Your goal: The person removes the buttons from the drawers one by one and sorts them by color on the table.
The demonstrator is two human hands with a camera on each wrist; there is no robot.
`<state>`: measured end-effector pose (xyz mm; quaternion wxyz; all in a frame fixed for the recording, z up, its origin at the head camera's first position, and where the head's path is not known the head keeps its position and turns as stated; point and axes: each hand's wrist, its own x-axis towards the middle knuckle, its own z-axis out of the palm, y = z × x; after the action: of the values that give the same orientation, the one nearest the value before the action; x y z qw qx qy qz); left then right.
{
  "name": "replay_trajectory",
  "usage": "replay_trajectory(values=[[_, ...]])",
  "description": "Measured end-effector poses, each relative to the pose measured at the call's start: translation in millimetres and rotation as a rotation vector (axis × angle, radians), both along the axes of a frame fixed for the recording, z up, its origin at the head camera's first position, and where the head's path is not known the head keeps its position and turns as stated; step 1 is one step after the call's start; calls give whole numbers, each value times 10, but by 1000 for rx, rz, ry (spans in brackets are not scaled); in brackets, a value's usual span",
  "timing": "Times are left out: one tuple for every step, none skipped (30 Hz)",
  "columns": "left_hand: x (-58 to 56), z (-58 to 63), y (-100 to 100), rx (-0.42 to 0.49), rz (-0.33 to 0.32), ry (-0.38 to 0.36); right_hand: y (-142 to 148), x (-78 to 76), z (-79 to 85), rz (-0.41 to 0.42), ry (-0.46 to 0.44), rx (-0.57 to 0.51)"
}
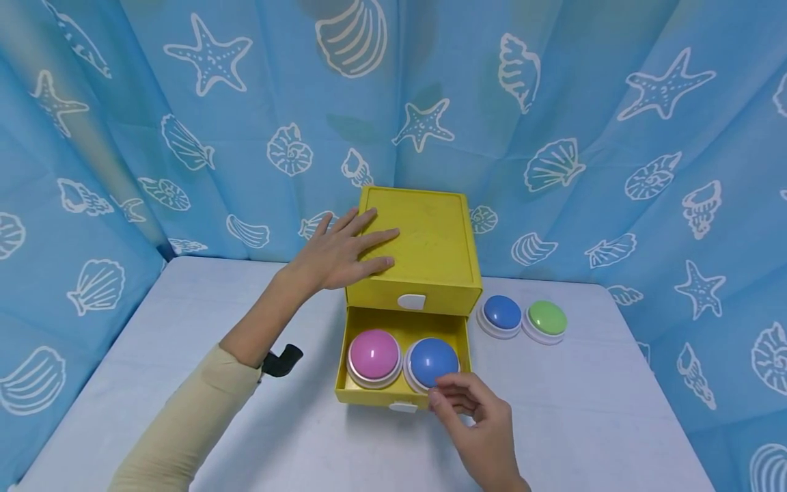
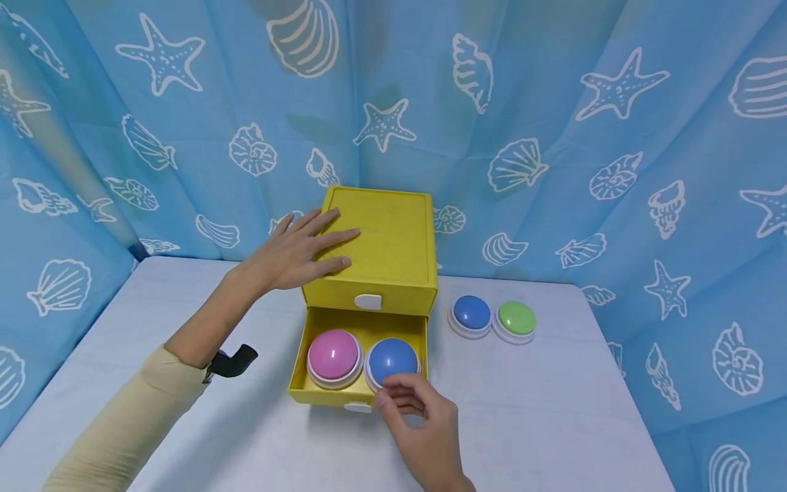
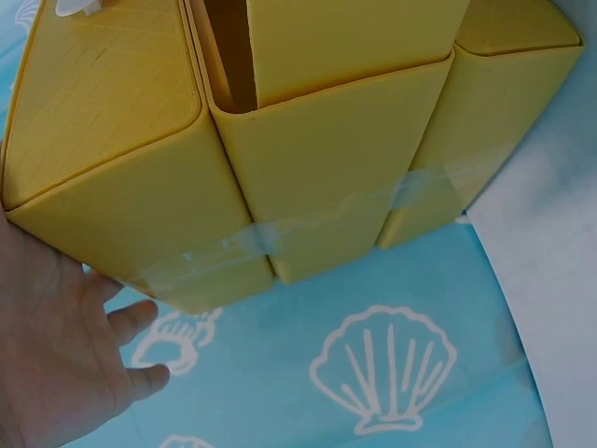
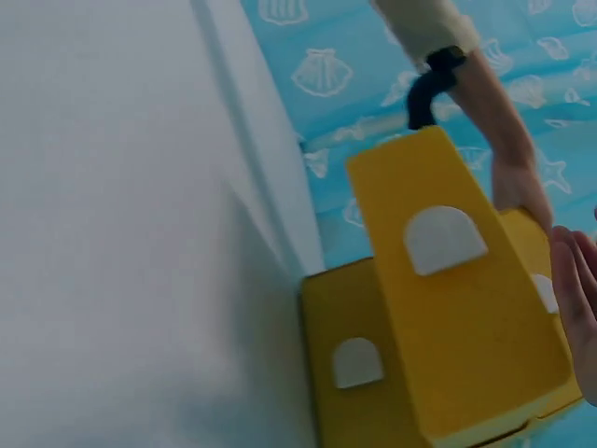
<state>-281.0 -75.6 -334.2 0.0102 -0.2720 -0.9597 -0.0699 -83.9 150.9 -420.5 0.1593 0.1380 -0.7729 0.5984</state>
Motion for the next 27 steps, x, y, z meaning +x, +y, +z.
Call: replay_trajectory(values=[[1,1,2,1,2,-1,19,-18,46,29,10,-7],[3,2,3,1,3,-1,38,-38,93,56,10,-12],[5,3,4,1,3,0,54,-62,136,76,12,-12],[4,2,4,1,4,2,69,-88,179,96,18,-7],[6,2,5,1,4,3,84,-116,216,118,18,0],[7,2,5,4,3,4,102,-151,239,136,13,10],[7,2,4,4,2,6,118,-187,255,153,-3,16],[7,1,4,4,2,7,134,-227,263,170,-21,21],[6,1,4,3,2,7,149,-270,263,184,-33,30],[5,0,4,1,2,7,160,-313,263,194,-48,39],[5,0,4,-1,2,6,167,-353,261,199,-73,51],[5,0,6,-1,2,6,172,-393,256,202,-96,67],[4,1,4,-3,3,6,167,-428,259,203,-119,89],[4,2,3,-6,4,7,159,-461,265,209,-139,114],[4,3,2,-7,4,7,148,-491,270,213,-158,146],[4,5,3,-5,2,8,133,-519,276,213,-177,183],[4,6,4,-5,1,8,117,-545,280,218,-189,223],[4,6,4,-5,-1,9,101,-570,281,222,-190,266],[5,6,2,-5,-3,10,83,-594,281,230,-187,305],[7,7,3,-5,-5,13,66,-619,276,240,-179,336],[8,7,3,-3,-7,14,49,-645,270,247,-168,364],[10,7,4,-3,-8,16,32,-672,260,253,-159,389],[9,5,1,-4,-9,16,16,-698,250,261,-150,406],[9,3,-1,-3,-9,17,2,-724,237,269,-140,420],[9,2,-3,-3,-10,18,-13,-749,226,281,-135,427],[8,1,-4,-2,-10,18,-26,-772,215,292,-131,433],[7,0,-5,0,-10,16,-37,-792,208,302,-130,441]])
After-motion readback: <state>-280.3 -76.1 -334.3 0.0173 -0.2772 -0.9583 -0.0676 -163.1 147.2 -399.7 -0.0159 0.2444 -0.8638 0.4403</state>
